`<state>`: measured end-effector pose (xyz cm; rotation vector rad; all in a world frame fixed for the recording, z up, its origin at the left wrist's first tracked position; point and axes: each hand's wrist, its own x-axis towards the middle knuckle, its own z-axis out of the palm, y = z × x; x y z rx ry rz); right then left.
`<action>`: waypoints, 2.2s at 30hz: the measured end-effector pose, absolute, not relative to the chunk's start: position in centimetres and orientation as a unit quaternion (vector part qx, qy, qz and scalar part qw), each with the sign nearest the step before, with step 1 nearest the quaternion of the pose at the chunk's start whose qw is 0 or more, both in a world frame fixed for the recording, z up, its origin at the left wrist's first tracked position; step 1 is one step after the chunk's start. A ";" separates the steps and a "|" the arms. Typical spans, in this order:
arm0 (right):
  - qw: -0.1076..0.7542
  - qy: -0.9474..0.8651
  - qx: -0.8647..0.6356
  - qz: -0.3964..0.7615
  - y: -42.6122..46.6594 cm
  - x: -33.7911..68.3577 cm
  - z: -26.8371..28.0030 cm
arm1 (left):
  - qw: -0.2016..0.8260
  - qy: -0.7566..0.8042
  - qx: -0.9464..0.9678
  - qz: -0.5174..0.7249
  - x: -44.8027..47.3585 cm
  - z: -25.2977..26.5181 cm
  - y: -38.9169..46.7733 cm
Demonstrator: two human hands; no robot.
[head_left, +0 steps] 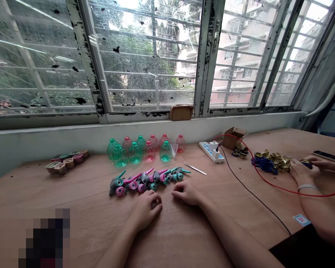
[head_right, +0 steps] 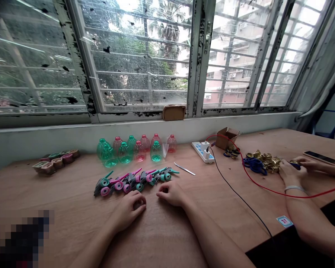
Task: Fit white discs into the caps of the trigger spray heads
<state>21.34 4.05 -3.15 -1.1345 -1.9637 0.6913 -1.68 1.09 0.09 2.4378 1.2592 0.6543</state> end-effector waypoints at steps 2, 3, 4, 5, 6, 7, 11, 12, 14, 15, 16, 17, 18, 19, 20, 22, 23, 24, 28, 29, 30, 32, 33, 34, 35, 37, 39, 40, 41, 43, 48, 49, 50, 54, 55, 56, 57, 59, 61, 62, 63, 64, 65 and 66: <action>0.373 -0.768 -0.443 0.273 4.0 21.3 -3.2 | 0.159 0.439 0.854 0.228 -1.7 0.1 1.1; 0.373 -0.768 -0.443 0.275 4.0 21.3 -3.2 | 0.157 0.438 0.855 0.229 -1.7 0.1 1.1; 0.373 -0.768 -0.442 0.276 4.0 21.3 -3.1 | 0.157 0.437 0.855 0.229 -1.7 0.1 1.1; 0.375 -0.767 -0.441 0.277 4.0 21.3 -3.1 | 0.156 0.437 0.856 0.229 -1.8 0.0 1.1; 0.377 -0.766 -0.441 0.278 4.0 21.3 -3.1 | 0.156 0.436 0.856 0.229 -1.8 0.0 1.1; 0.377 -0.766 -0.441 0.278 4.0 21.3 -3.1 | 0.156 0.436 0.856 0.229 -1.8 0.0 1.1; 0.374 -0.768 -0.441 0.277 4.0 21.3 -3.1 | 0.158 0.437 0.855 0.229 -1.7 -0.1 1.2; 0.372 -0.768 -0.442 0.276 4.1 21.4 -3.1 | 0.159 0.438 0.855 0.228 -1.7 -0.1 1.2; 0.370 -0.767 -0.444 0.278 4.1 21.4 -3.2 | 0.163 0.439 0.855 0.224 -1.7 -0.1 1.2; 0.369 -0.766 -0.446 0.279 4.1 21.4 -3.2 | 0.164 0.440 0.854 0.223 -1.7 -0.1 1.2; 0.367 -0.766 -0.446 0.281 4.2 21.4 -3.3 | 0.165 0.441 0.854 0.222 -1.7 -0.2 1.2; 0.367 -0.766 -0.446 0.281 4.2 21.4 -3.3 | 0.165 0.442 0.853 0.222 -1.8 -0.2 1.2; 0.367 -0.767 -0.445 0.281 4.2 21.4 -3.3 | 0.164 0.443 0.853 0.223 -1.8 -0.2 1.2; 0.368 -0.767 -0.444 0.281 4.2 21.4 -3.4 | 0.163 0.443 0.853 0.224 -1.8 -0.3 1.2; 0.369 -0.768 -0.443 0.279 4.2 21.4 -3.4 | 0.162 0.442 0.853 0.225 -1.8 -0.3 1.3; 0.369 -0.769 -0.441 0.277 4.3 21.4 -3.4 | 0.162 0.441 0.854 0.225 -1.8 -0.3 1.3; 0.369 -0.770 -0.441 0.278 4.3 21.4 -3.4 | 0.162 0.440 0.854 0.225 -1.8 -0.4 1.4; 0.368 -0.770 -0.440 0.279 4.3 21.4 -3.5 | 0.162 0.440 0.854 0.225 -1.8 -0.4 1.4; 0.369 -0.768 -0.441 0.281 4.3 21.4 -3.4 | 0.162 0.440 0.854 0.227 -1.8 -0.3 1.4; 0.370 -0.768 -0.442 0.279 4.3 21.4 -3.4 | 0.162 0.440 0.854 0.227 -1.8 -0.3 1.3; 0.371 -0.769 -0.442 0.276 4.3 21.5 -3.4 | 0.163 0.441 0.853 0.227 -1.8 -0.3 1.3; 0.372 -0.770 -0.441 0.272 4.3 21.5 -3.4 | 0.163 0.441 0.853 0.226 -1.8 -0.3 1.3; 0.372 -0.771 -0.440 0.272 4.3 21.5 -3.5 | 0.163 0.441 0.853 0.226 -1.8 -0.3 1.3; 0.371 -0.771 -0.440 0.271 4.3 21.5 -3.5 | 0.163 0.442 0.853 0.225 -1.8 -0.2 1.3; 0.370 -0.772 -0.441 0.271 4.3 21.5 -3.5 | 0.164 0.442 0.853 0.225 -1.8 -0.2 1.4; 0.369 -0.771 -0.444 0.269 4.3 21.5 -3.6 | 0.164 0.443 0.853 0.224 -1.8 -0.2 1.4; 0.369 -0.771 -0.447 0.264 4.3 21.5 -3.6 | 0.164 0.444 0.852 0.224 -1.8 -0.2 1.4; 0.370 -0.771 -0.448 0.262 4.2 21.5 -3.6 | 0.164 0.445 0.852 0.225 -1.8 -0.3 1.4; 0.369 -0.772 -0.447 0.262 4.1 21.5 -3.5 | 0.164 0.445 0.851 0.226 -1.8 -0.3 1.4; 0.372 -0.773 -0.444 0.259 4.0 21.4 -3.5 | 0.168 0.444 0.850 0.228 -1.8 -0.4 1.3; 0.414 -0.754 -0.451 0.238 3.9 21.1 -3.3 | 0.171 0.443 0.850 0.230 -1.9 -0.4 1.2; 0.425 -0.747 -0.455 0.232 3.9 21.1 -3.3 | 0.170 0.443 0.850 0.230 -1.9 -0.4 1.2; 0.434 -0.740 -0.463 0.224 4.0 21.2 -3.3 | 0.168 0.444 0.850 0.230 -1.9 -0.4 1.2; 0.474 -0.694 -0.518 0.159 4.5 21.6 -3.5 | 0.170 0.443 0.849 0.231 -1.9 -0.4 1.2; 0.486 -0.679 -0.533 0.136 4.6 21.8 -3.5 | 0.171 0.443 0.850 0.230 -1.9 -0.4 1.2; 0.497 -0.665 -0.546 0.116 4.7 21.9 -3.6 | 0.172 0.443 0.849 0.229 -1.9 -0.4 1.2; 0.504 -0.654 -0.554 0.101 4.7 22.0 -3.6 | 0.171 0.444 0.849 0.229 -1.9 -0.5 1.2; 0.501 -0.652 -0.561 0.095 4.8 22.2 -3.6 | 0.168 0.445 0.850 0.227 -1.9 -0.5 1.2; 0.472 -0.669 -0.565 0.101 4.8 22.3 -3.6 | 0.164 0.446 0.851 0.226 -1.9 -0.5 1.2; 0.452 -0.679 -0.569 0.103 4.8 22.3 -3.6 | 0.163 0.444 0.851 0.226 -1.9 -0.4 1.2; 0.433 -0.686 -0.576 0.101 4.9 22.3 -3.6 | 0.163 0.443 0.852 0.226 -1.9 -0.4 1.2; 0.417 -0.690 -0.584 0.097 4.9 22.3 -3.6 | 0.163 0.442 0.853 0.226 -1.9 -0.3 1.2; 0.407 -0.689 -0.592 0.091 4.9 22.3 -3.6 | 0.163 0.441 0.853 0.225 -1.9 -0.3 1.2; 0.402 -0.686 -0.601 0.084 5.0 22.4 -3.6 | 0.164 0.442 0.853 0.224 -1.9 -0.3 1.2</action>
